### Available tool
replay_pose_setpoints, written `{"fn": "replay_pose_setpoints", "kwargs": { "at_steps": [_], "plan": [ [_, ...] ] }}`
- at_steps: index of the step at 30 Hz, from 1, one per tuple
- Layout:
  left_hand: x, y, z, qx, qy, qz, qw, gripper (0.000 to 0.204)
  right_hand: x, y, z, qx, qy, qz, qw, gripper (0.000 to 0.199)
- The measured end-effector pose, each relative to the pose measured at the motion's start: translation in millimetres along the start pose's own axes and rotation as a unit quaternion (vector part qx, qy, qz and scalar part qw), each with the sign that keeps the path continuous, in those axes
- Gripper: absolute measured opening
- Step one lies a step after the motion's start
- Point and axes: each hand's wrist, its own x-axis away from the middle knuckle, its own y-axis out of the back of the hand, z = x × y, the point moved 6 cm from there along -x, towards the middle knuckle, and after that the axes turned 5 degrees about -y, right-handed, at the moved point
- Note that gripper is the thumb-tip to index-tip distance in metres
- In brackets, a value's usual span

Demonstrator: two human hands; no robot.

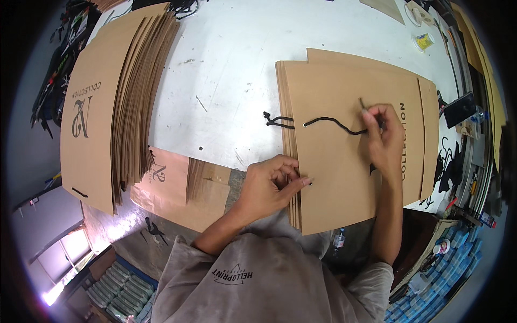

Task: The person threads black drawstrings through pre-punched holes in flat brown paper bags, ties the strings, and stacks the finished bags. The person handles the bags and strings by hand without using tools.

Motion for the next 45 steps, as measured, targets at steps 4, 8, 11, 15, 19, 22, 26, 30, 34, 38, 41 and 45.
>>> {"fn": "replay_pose_setpoints", "kwargs": {
  "at_steps": [4,8,11,15,19,22,26,30,34,38,41,45],
  "plan": [
    [-8.2,-3.4,2.6,0.071,-0.002,-0.033,0.997,0.019,55.4,-10.6,32.7,-0.056,0.169,0.062,0.982,0.017],
    [-10.6,1.9,1.8,0.191,0.05,-0.007,0.98,0.021,92.2,-23.7,46.7,0.002,0.22,0.131,0.967,0.023],
    [-11.1,2.0,0.7,0.235,0.058,0.038,0.97,0.027,99.8,-28.5,48.0,0.03,0.252,0.145,0.956,0.023],
    [-9.5,-2.8,-2.1,0.256,0.043,0.067,0.963,0.035,101.2,-35.1,50.6,0.055,0.237,0.161,0.957,0.016],
    [-5.9,-3.6,0.5,0.275,0.015,0.082,0.958,0.042,98.5,-39.6,56.7,0.072,0.232,0.18,0.953,0.011],
    [-5.3,-5.6,0.3,0.262,0.02,0.085,0.961,0.046,97.8,-43.0,55.8,0.104,0.227,0.18,0.951,0.01],
    [-6.6,-6.6,-2.8,0.235,0.019,0.098,0.967,0.048,99.1,-49.3,57.9,0.141,0.238,0.168,0.946,0.011],
    [-8.9,-7.0,-3.6,0.238,0.029,0.109,0.965,0.048,99.1,-50.4,57.8,0.123,0.259,0.129,0.949,0.018],
    [-10.0,-9.2,-3.2,0.229,0.027,0.118,0.966,0.049,104.7,-52.7,54.3,0.128,0.273,0.143,0.943,0.015],
    [-9.5,-8.6,3.8,0.224,0.023,0.093,0.97,0.047,105.5,-48.2,56.7,0.156,0.31,0.127,0.929,0.026],
    [-8.7,0.0,-0.4,0.146,-0.018,0.043,0.988,0.042,101.2,-39.1,54.7,0.172,0.283,0.051,0.942,0.046],
    [-2.7,41.0,0.8,-0.009,-0.096,-0.087,0.991,0.037,87.5,-27.0,4.3,0.076,0.22,0.009,0.972,0.065]
  ]
}}
